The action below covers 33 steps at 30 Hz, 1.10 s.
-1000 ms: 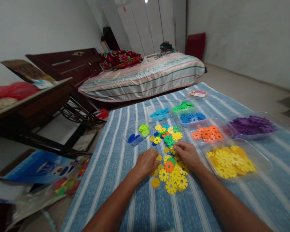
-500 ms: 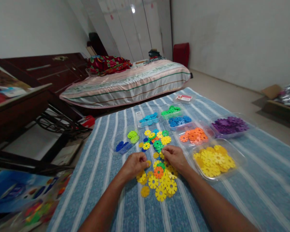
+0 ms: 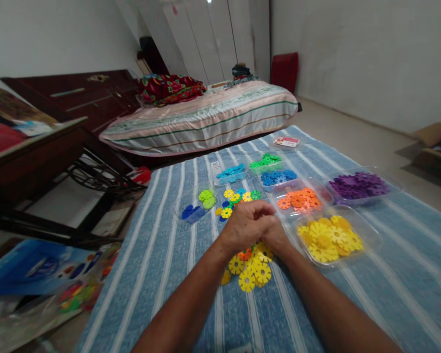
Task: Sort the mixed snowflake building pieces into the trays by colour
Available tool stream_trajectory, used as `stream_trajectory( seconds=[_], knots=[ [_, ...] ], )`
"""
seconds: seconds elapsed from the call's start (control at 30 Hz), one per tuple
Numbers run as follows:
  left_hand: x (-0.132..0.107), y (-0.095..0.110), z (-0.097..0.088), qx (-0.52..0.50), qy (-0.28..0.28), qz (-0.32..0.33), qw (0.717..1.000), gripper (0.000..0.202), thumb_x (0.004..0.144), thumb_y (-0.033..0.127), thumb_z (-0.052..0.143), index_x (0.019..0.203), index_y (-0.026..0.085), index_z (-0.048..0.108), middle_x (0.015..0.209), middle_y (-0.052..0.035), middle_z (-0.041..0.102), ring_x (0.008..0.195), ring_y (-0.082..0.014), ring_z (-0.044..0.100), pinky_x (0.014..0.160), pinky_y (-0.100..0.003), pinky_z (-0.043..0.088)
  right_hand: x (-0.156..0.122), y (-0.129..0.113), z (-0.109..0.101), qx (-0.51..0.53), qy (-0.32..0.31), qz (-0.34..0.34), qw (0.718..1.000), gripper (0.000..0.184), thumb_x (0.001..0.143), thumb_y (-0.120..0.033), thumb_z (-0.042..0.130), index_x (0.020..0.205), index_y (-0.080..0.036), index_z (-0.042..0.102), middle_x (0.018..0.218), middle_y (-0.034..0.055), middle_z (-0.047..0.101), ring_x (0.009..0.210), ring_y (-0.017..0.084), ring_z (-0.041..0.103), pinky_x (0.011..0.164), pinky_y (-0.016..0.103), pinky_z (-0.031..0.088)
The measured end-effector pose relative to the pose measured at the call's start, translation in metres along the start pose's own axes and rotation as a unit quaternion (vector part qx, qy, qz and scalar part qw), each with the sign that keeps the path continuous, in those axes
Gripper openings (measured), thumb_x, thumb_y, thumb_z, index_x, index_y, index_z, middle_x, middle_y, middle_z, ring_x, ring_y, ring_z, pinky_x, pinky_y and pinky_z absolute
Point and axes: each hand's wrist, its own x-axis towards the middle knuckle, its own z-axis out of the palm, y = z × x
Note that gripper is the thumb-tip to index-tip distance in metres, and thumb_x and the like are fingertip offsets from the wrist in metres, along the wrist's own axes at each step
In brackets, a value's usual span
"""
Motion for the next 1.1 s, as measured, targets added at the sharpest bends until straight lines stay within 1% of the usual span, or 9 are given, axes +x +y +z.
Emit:
stream_trajectory(
  seconds=[0.1, 0.2, 0.3, 0.37, 0.57, 0.7, 0.9, 1.03, 1.1],
  knots=[
    [-0.014, -0.021, -0.032, 0.159, -0.006, -0.046, 0.986, 0.012, 0.075, 0.019, 0.054, 0.072, 0.015, 0.065, 0.068, 0.0002, 0.062, 0.066, -0.0122, 0.055, 0.06, -0.022, 0.04, -0.002, 0.0, 0.001, 0.009, 0.008, -0.001, 1.0, 0.02, 0.072, -0.036, 0.059, 0.066, -0.017, 0.063, 0.047, -0.0047, 0.051, 0.039, 0.008, 0.044, 0.038, 0.019, 0.034],
    [-0.035, -0.045, -0.053, 0.333, -0.051, -0.119, 0.934, 0.012, 0.074, 0.015, 0.052, 0.07, 0.017, 0.063, 0.067, -0.0003, 0.062, 0.065, -0.0135, 0.055, 0.059, -0.023, 0.034, -0.002, 0.0, 0.002, 0.006, 0.014, 0.003, 1.0, 0.02, 0.072, -0.037, 0.059, 0.067, -0.018, 0.061, 0.045, -0.0065, 0.049, 0.035, 0.007, 0.042, 0.035, 0.018, 0.032],
    [-0.054, -0.061, -0.055, 0.418, -0.098, -0.169, 0.887, 0.01, 0.07, 0.012, 0.053, 0.071, 0.018, 0.061, 0.072, -0.0014, 0.064, 0.068, -0.015, 0.056, 0.059, -0.024, 0.031, -0.002, 0.002, 0.002, -0.002, 0.011, 0.008, 1.0, 0.021, 0.073, -0.038, 0.058, 0.066, -0.018, 0.061, 0.046, -0.0064, 0.049, 0.036, 0.007, 0.044, 0.035, 0.017, 0.033],
    [-0.063, -0.066, -0.051, 0.438, -0.109, -0.183, 0.873, 0.01, 0.07, 0.013, 0.053, 0.071, 0.018, 0.061, 0.073, -0.0021, 0.063, 0.069, -0.0159, 0.057, 0.058, -0.025, 0.029, -0.002, 0.002, 0.002, -0.007, 0.007, 0.01, 1.0, 0.022, 0.073, -0.039, 0.058, 0.067, -0.018, 0.061, 0.046, -0.0061, 0.05, 0.036, 0.007, 0.044, 0.036, 0.017, 0.033],
    [-0.066, -0.071, -0.038, 0.434, -0.105, -0.176, 0.877, 0.012, 0.073, 0.017, 0.05, 0.076, 0.019, 0.062, 0.078, -0.0039, 0.062, 0.073, -0.0171, 0.056, 0.06, -0.026, 0.03, -0.004, 0.001, 0.001, -0.005, 0.003, 0.011, 1.0, 0.021, 0.073, -0.038, 0.058, 0.067, -0.018, 0.061, 0.046, -0.0063, 0.05, 0.035, 0.007, 0.044, 0.036, 0.017, 0.033],
    [-0.062, -0.08, -0.041, 0.399, -0.118, -0.161, 0.895, 0.016, 0.067, 0.016, 0.053, 0.079, 0.019, 0.063, 0.079, -0.0018, 0.062, 0.072, -0.0154, 0.054, 0.062, -0.025, 0.033, -0.003, 0.0, 0.002, -0.007, -0.002, 0.014, 1.0, 0.02, 0.073, -0.037, 0.058, 0.067, -0.018, 0.061, 0.046, -0.0065, 0.051, 0.035, 0.007, 0.045, 0.035, 0.017, 0.034],
    [-0.058, -0.087, -0.045, 0.348, -0.118, -0.171, 0.914, 0.01, 0.063, 0.016, 0.054, 0.071, 0.018, 0.057, 0.072, 0.0011, 0.058, 0.07, -0.0141, 0.052, 0.059, -0.023, 0.034, 0.0, 0.001, 0.004, 0.001, 0.002, 0.011, 1.0, 0.019, 0.072, -0.037, 0.058, 0.067, -0.018, 0.06, 0.045, -0.0073, 0.049, 0.035, 0.007, 0.044, 0.035, 0.018, 0.035],
    [-0.059, -0.085, -0.045, 0.364, -0.113, -0.165, 0.91, 0.023, 0.061, 0.015, 0.053, 0.083, 0.019, 0.059, 0.077, 0.0011, 0.059, 0.072, -0.0147, 0.053, 0.062, -0.023, 0.035, 0.002, 0.005, 0.004, 0.006, -0.006, 0.004, 1.0, 0.018, 0.073, -0.036, 0.057, 0.068, -0.019, 0.06, 0.045, -0.0077, 0.048, 0.035, 0.008, 0.044, 0.034, 0.018, 0.036],
    [-0.058, -0.082, -0.044, 0.373, -0.12, -0.167, 0.905, 0.025, 0.06, 0.015, 0.054, 0.084, 0.019, 0.06, 0.078, 0.0008, 0.059, 0.071, -0.0149, 0.053, 0.061, -0.024, 0.035, 0.002, 0.006, 0.004, 0.008, -0.008, 0.004, 1.0, 0.018, 0.074, -0.036, 0.057, 0.068, -0.019, 0.06, 0.045, -0.0078, 0.048, 0.035, 0.008, 0.045, 0.034, 0.018, 0.036]
  ],
)
